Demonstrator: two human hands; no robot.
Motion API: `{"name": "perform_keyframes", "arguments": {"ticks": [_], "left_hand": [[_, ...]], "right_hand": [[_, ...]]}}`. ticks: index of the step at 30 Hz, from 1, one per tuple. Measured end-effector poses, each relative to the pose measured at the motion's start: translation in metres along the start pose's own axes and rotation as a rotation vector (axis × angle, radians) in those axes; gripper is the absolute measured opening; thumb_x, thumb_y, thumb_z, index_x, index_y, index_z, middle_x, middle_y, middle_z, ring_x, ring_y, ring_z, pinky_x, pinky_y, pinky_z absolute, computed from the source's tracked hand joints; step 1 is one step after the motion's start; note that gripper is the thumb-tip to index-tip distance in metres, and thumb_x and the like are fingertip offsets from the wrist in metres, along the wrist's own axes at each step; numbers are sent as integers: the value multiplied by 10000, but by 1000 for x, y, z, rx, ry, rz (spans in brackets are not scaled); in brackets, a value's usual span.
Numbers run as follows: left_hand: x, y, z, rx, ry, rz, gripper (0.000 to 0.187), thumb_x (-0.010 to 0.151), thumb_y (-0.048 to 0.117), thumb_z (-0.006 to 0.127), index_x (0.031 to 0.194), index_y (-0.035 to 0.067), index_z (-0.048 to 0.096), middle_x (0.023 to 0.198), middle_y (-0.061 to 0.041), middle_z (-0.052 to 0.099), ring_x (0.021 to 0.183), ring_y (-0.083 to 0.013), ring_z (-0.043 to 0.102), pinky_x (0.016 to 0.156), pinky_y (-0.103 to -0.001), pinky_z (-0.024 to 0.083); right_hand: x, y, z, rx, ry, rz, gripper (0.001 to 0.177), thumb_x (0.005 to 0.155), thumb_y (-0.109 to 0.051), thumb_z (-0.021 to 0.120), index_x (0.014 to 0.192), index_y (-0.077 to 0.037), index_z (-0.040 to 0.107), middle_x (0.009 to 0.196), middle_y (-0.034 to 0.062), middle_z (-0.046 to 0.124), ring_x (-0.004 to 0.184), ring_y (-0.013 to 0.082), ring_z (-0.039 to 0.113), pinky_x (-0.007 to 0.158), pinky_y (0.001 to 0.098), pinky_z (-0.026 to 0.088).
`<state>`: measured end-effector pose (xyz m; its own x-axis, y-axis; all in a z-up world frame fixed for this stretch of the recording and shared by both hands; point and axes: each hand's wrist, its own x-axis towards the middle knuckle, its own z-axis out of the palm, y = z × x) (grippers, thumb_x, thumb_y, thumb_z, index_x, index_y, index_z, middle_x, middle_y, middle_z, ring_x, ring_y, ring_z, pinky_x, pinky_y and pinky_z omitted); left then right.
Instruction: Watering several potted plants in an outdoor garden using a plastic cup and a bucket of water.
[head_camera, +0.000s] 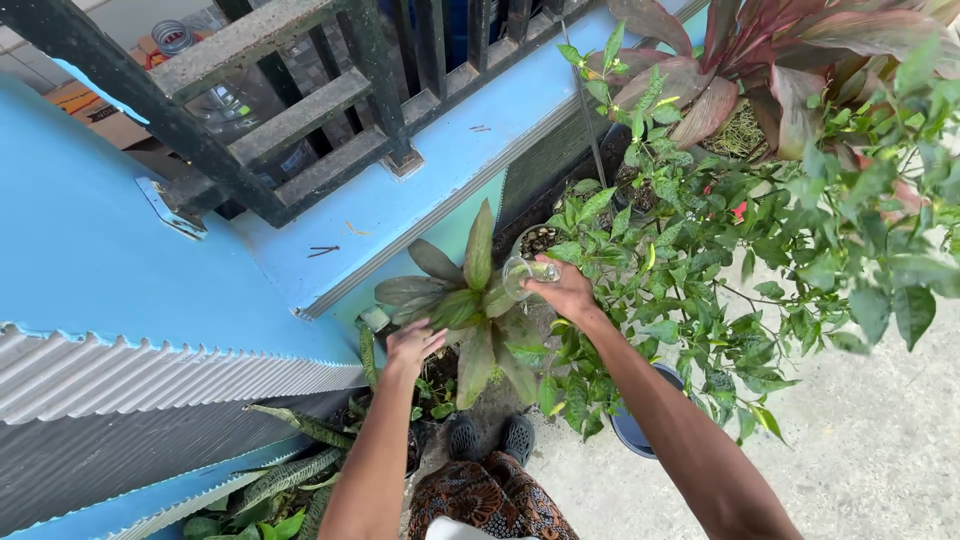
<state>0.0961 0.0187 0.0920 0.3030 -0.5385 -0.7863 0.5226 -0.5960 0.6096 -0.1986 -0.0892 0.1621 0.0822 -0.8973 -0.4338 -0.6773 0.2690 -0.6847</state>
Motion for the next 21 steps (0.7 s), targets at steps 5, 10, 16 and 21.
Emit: {"name": "perform_keyframes", "arguments": {"ticks": [5,10,16,21], "left_hand": [[0,-1,14,-25,-111,-3,372,956,-129,514,1315,-100,607,1343,-268,615,1074,-387,727,897,-392,597],[2,5,23,-50,-176,18,401,968,-121,484,1362,-100,552,1369,-267,600,1132,-374,704,928,-388,584],[-3,8,36,1,-225,31,410,970,-122,470,1370,-72,542,1371,-261,602,1165,-360,695,954,-376,571],[6,-2,48,36,-287,29,411,966,-135,460,1363,-103,561,1352,-274,627,1148,-364,695,940,-404,578]], "right_hand": [[20,27,14,367,-93,-27,757,811,-446,842,1456,-173,555,1271,79,714,775,53,566,648,197,479],[0,8,3,13,18,44,772,758,-496,836,1429,-217,577,1143,47,754,465,66,371,398,227,353],[11,21,10,-113,56,87,792,732,-542,846,1425,-258,587,941,9,810,533,6,530,467,215,431],[1,7,7,-56,22,96,805,777,-503,846,1474,-234,546,1172,87,758,539,33,477,474,226,420]]}}
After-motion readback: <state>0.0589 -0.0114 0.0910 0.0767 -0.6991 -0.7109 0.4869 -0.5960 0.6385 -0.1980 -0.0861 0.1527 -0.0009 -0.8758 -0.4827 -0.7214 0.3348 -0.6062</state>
